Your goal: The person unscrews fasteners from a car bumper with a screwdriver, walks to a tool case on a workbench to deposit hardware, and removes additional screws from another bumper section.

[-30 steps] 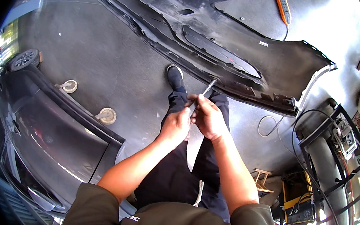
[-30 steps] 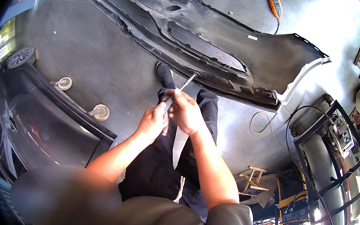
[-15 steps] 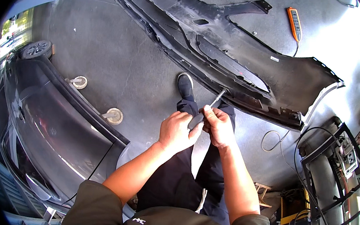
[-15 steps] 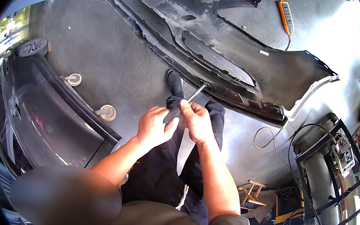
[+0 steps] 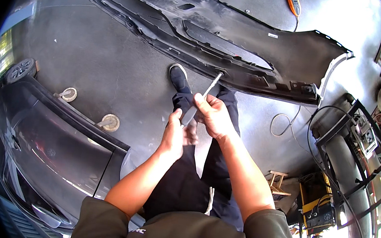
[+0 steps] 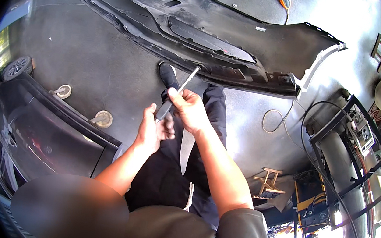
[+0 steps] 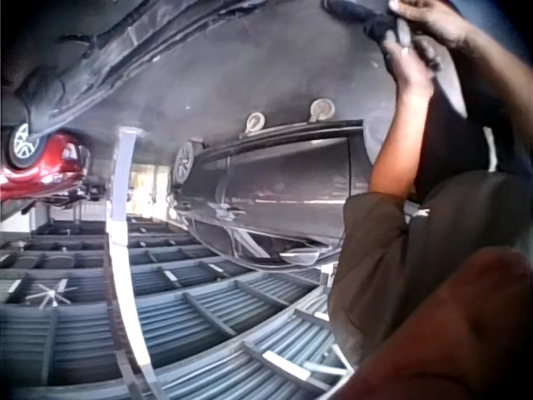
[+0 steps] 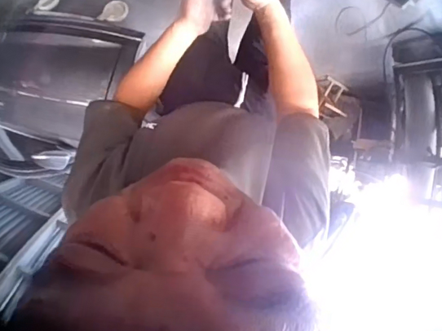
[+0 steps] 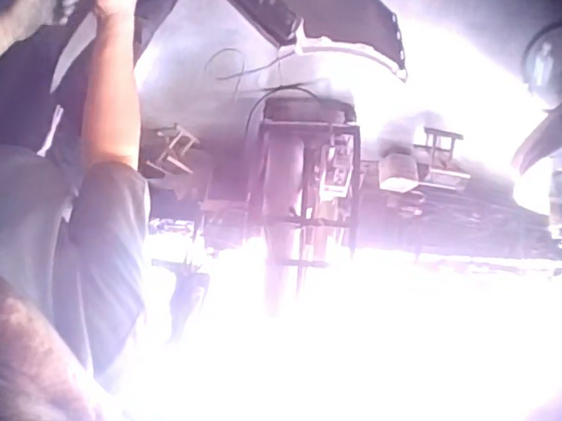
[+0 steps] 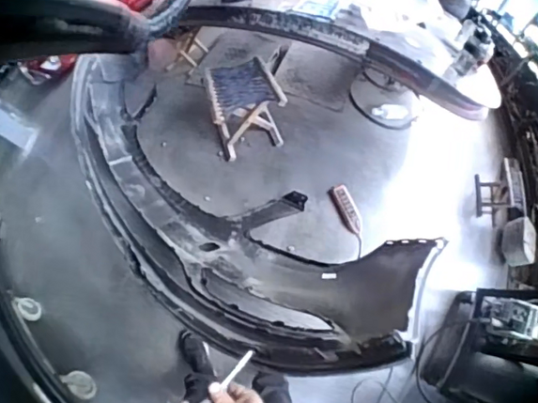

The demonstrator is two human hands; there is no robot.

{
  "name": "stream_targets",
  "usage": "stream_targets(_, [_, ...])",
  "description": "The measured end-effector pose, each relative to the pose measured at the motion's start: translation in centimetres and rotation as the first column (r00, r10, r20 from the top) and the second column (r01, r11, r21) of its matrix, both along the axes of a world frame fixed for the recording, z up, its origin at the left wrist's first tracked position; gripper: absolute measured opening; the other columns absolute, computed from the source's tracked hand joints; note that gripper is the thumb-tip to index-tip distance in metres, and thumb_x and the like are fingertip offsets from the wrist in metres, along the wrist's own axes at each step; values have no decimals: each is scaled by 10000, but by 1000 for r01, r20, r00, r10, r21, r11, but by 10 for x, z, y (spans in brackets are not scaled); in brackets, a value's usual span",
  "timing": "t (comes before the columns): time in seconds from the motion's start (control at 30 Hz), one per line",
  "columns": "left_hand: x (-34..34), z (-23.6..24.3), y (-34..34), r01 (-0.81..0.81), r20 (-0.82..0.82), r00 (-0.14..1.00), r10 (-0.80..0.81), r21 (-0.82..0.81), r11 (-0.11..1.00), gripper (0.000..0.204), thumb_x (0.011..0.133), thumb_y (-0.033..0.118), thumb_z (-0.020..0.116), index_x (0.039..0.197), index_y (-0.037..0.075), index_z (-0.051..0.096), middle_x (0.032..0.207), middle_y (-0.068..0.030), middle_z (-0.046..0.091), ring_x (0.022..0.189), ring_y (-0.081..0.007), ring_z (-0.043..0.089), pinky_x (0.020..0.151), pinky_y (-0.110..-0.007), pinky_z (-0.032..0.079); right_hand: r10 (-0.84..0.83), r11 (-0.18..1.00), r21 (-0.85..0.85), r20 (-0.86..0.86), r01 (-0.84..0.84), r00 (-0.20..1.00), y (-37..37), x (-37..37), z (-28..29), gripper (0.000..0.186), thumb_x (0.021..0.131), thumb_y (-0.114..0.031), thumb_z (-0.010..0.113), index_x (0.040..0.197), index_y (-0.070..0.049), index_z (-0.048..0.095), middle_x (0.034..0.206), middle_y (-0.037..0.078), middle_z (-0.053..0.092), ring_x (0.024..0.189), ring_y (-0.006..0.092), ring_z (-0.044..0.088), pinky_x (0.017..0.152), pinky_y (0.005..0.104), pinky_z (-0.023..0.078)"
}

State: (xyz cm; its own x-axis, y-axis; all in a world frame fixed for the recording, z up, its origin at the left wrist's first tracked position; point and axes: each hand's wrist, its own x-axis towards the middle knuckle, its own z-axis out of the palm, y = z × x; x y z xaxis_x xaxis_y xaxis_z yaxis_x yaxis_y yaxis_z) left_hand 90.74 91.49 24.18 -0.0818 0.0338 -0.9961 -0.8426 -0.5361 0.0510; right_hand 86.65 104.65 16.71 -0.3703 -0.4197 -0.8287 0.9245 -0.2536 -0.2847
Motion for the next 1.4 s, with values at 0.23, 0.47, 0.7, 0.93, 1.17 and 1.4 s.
stream_targets(0.23, [2,4,6,285,-193,919,-342,-271,919,334,1050,352,501,921,55,581,670,-24,542,522,-124,517,500,-289,477,2,999,43,-37,0,999,-5,-10,10,393,1018,-408,666,1080,-20,675,875,0,656,735,56,543,653,230,440])
stream_targets(0.47, [-6,5,-11,18,-62,998,0,283,959,694,1006,688,222,667,139,477,650,-57,538,644,-225,536,661,-402,456,-228,951,-164,202,262,953,17,-7,-17,351,1085,-300,498,1296,-59,642,1094,42,687,904,130,586,775,303,468])
stream_targets(0.7, [3,-34,-38,192,-190,959,-213,-122,974,474,1070,477,389,1074,81,650,863,3,632,716,-121,595,699,-309,521,-238,934,-195,282,298,929,14,0,-21,239,1048,-308,623,943,-96,652,858,18,634,717,130,529,667,296,464])
stream_targets(0.93, [-87,-89,-15,468,-231,796,-560,-352,810,309,1010,294,625,1131,15,678,842,-30,620,717,-120,581,646,-305,510,-284,932,-94,414,351,865,3,-5,-5,266,1030,-333,652,1039,-70,616,854,41,664,744,163,613,725,330,518])
stream_targets(1.17, [-125,-99,33,664,0,684,-729,-411,624,355,984,354,695,961,1,657,645,-34,596,465,-144,539,397,-346,441,-474,777,-209,427,594,770,11,-2,6,339,1107,-292,379,1185,-41,592,959,53,642,806,163,594,775,385,557])
stream_targets(1.4, [-132,-90,27,662,-22,728,-685,-232,712,346,1006,369,667,970,26,664,631,-8,550,443,-121,500,321,-309,385,-498,749,-207,449,629,741,6,3,-6,146,1076,-148,519,1085,-27,599,935,69,630,793,172,638,784,399,653])
